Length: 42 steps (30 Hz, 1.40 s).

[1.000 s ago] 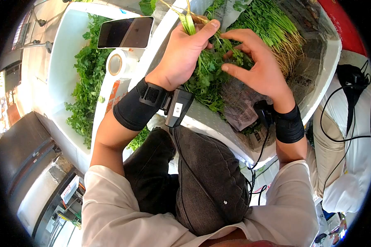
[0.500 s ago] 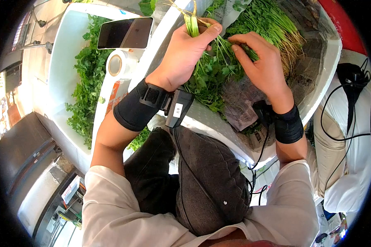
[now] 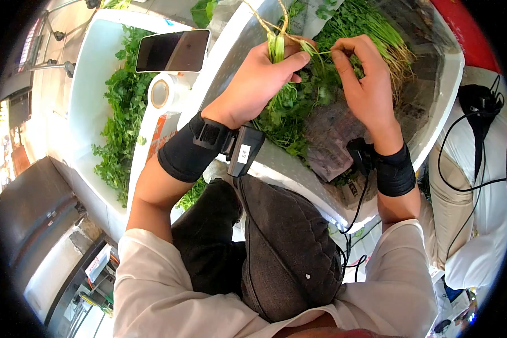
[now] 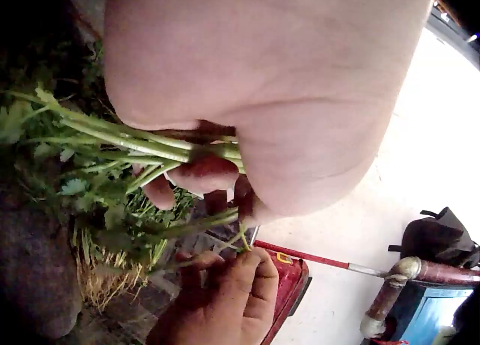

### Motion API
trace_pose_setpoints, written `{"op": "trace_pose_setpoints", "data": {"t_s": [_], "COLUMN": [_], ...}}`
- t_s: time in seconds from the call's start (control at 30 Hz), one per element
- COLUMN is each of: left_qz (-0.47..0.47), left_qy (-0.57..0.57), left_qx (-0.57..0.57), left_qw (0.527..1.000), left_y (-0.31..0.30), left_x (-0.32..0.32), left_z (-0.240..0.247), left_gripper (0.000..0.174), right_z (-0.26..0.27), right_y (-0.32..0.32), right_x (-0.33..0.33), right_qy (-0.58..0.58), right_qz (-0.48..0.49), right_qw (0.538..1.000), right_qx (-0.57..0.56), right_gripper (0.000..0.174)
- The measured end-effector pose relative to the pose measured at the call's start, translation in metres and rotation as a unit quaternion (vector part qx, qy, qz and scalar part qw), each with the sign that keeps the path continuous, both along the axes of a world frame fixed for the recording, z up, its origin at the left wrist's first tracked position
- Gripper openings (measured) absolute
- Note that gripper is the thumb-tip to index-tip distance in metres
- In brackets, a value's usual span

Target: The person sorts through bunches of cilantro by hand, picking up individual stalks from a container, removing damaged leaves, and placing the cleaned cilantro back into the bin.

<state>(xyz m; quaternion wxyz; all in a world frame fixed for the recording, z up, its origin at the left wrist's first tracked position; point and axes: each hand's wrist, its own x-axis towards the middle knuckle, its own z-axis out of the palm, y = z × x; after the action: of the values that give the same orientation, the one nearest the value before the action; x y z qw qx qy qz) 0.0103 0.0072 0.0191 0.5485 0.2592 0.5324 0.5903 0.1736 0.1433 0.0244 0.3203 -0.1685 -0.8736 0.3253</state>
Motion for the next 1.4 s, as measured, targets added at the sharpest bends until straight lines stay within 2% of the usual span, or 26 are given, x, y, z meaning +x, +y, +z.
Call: {"op": "trace_pose_setpoints", "data": {"t_s": [0.07,0.13,0.17,0.23,0.37,0.43,0.47,0.53,0.67,0.73,1.03,1.13,1.2,1.27,1.4], "left_qz": [-0.002,-0.004,0.000,0.003,0.022,0.017,0.022,0.028,0.025,0.031,0.014,0.012,-0.037,-0.027,-0.038], "left_qy": [0.017,0.034,0.025,0.018,-0.009,-0.010,-0.009,-0.007,-0.006,-0.012,-0.011,0.043,0.113,0.125,0.147], "left_qx": [-0.006,-0.013,-0.017,-0.020,-0.026,-0.023,-0.021,-0.019,-0.025,-0.023,-0.013,0.004,0.000,0.021,0.065], "left_qw": [1.000,0.999,1.000,1.000,0.999,1.000,0.999,0.999,0.999,0.999,1.000,0.999,0.993,0.992,0.986], "left_y": [0.001,0.001,0.000,0.000,0.001,0.001,0.002,0.003,0.001,0.001,0.001,0.000,-0.002,-0.002,-0.002], "left_x": [0.002,0.002,0.001,0.001,0.000,0.000,0.002,0.002,0.002,0.002,0.003,0.003,0.000,0.003,0.004], "left_z": [0.000,-0.001,-0.002,-0.002,-0.003,-0.004,-0.004,-0.003,0.000,-0.001,0.001,-0.001,0.000,0.002,0.000], "left_gripper": [0.024,0.025,0.025,0.025,0.024,0.024,0.023,0.023,0.021,0.020,0.026,0.030,0.031,0.029,0.024], "right_z": [-0.004,-0.007,-0.006,0.000,0.004,0.005,0.008,0.012,0.008,0.006,0.004,0.003,0.000,-0.001,-0.003], "right_y": [0.001,0.001,-0.001,-0.006,-0.010,-0.009,-0.008,-0.008,-0.008,-0.007,-0.008,-0.012,-0.015,-0.015,-0.012], "right_x": [0.001,0.001,0.002,0.004,0.003,0.002,0.001,0.000,0.002,0.004,0.003,0.003,0.002,0.001,0.001], "right_qy": [0.012,0.018,0.018,-0.044,-0.036,-0.003,-0.002,0.003,-0.033,-0.061,-0.051,-0.055,-0.055,-0.054,-0.038], "right_qz": [-0.012,-0.017,-0.017,-0.005,0.010,0.065,0.064,0.094,0.068,0.047,0.058,0.070,0.052,0.034,0.060], "right_qw": [1.000,0.998,0.998,0.983,0.980,0.989,0.989,0.994,0.995,0.992,0.993,0.984,0.981,0.977,0.967], "right_qx": [0.004,-0.065,-0.065,-0.179,-0.193,-0.132,-0.132,-0.057,-0.059,-0.096,-0.086,-0.154,-0.178,-0.203,-0.244], "right_gripper": [0.011,0.013,0.013,0.014,0.017,0.022,0.022,0.024,0.024,0.024,0.025,0.027,0.028,0.028,0.027]}}
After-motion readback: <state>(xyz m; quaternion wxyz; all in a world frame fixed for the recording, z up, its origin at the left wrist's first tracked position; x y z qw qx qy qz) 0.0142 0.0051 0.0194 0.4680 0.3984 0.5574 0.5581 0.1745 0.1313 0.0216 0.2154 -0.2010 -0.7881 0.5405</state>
